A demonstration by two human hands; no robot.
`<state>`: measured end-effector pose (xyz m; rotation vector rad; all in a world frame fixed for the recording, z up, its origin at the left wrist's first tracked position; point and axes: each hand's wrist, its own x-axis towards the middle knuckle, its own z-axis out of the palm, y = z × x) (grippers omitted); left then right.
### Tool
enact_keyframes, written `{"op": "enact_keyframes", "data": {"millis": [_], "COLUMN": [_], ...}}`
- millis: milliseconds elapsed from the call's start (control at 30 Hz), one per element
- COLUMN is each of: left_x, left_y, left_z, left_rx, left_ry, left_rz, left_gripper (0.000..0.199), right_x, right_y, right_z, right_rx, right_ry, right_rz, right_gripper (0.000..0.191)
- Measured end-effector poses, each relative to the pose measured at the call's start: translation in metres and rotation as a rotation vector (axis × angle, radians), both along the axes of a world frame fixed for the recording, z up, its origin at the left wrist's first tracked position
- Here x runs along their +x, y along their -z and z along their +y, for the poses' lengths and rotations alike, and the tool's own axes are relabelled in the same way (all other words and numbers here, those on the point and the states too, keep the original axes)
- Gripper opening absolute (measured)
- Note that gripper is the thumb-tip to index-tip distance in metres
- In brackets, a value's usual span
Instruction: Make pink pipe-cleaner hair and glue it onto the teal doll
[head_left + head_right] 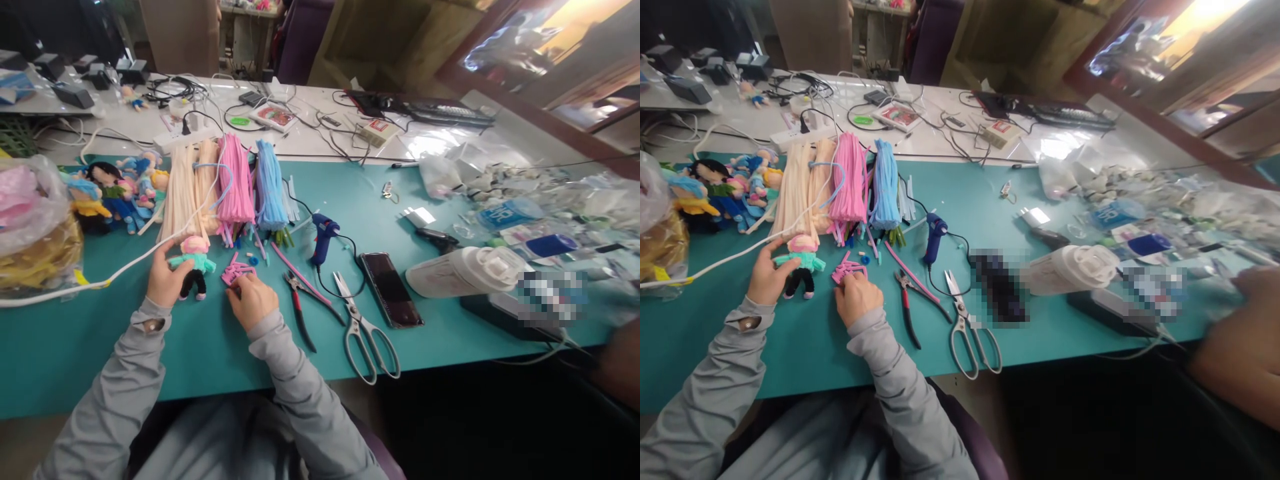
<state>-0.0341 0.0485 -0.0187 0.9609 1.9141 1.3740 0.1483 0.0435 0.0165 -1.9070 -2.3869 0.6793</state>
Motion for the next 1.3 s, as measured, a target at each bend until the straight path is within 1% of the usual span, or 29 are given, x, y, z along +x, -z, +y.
{"op": "enact_keyframes", "data": {"millis": [133,233,333,433,500,567,667,800,900,1000,1067,1167,1300], "left_x": [0.001,0.002,0.002,0.007,0.013,0.021,0.031,0.041,0.051,0.060,0.065,0.069,0.069], "left_y": [0.000,0.004,0.011,0.015,0.015,0.012,0.004,-0.005,-0.008,-0.006,-0.001,0.006,0.012], "left_z": [-0.002,-0.001,-0.001,-0.003,-0.006,-0.008,-0.011,-0.016,-0.023,-0.028,-0.029,-0.028,-0.026], "left_rx": [-0.041,-0.004,0.095,0.158,0.197,0.266,0.401,0.537,0.613,0.599,0.563,0.547,0.547], "left_ry": [-0.008,0.026,0.048,0.039,0.052,0.078,0.167,0.199,0.320,0.474,0.536,0.561,0.543], "left_rz": [0.190,0.290,0.418,0.577,0.642,0.688,0.736,0.755,0.692,0.646,0.638,0.649,0.654], "left_gripper": [0.058,0.058,0.058,0.053,0.050,0.045,0.035,0.022,0.021,0.028,0.034,0.040,0.038], "right_x": [-0.001,0.005,0.014,0.023,0.028,0.031,0.033,0.033,0.032,0.031,0.031,0.030,0.028], "right_y": [0.011,0.023,0.034,0.039,0.040,0.040,0.039,0.038,0.037,0.036,0.036,0.037,0.035], "right_z": [0.002,0.001,-0.001,-0.002,-0.003,-0.003,-0.004,-0.005,-0.006,-0.007,-0.008,-0.009,-0.010], "right_rx": [0.047,0.136,0.242,0.326,0.347,0.336,0.288,0.235,0.205,0.186,0.175,0.172,0.187], "right_ry": [0.012,0.038,0.057,0.083,0.114,0.144,0.173,0.187,0.175,0.150,0.137,0.111,0.062], "right_rz": [0.002,0.099,0.290,0.525,0.657,0.752,0.839,0.884,0.895,0.908,0.918,0.927,0.917], "right_gripper": [0.015,0.012,0.010,0.014,0.016,0.018,0.019,0.019,0.020,0.020,0.019,0.017,0.018]}}
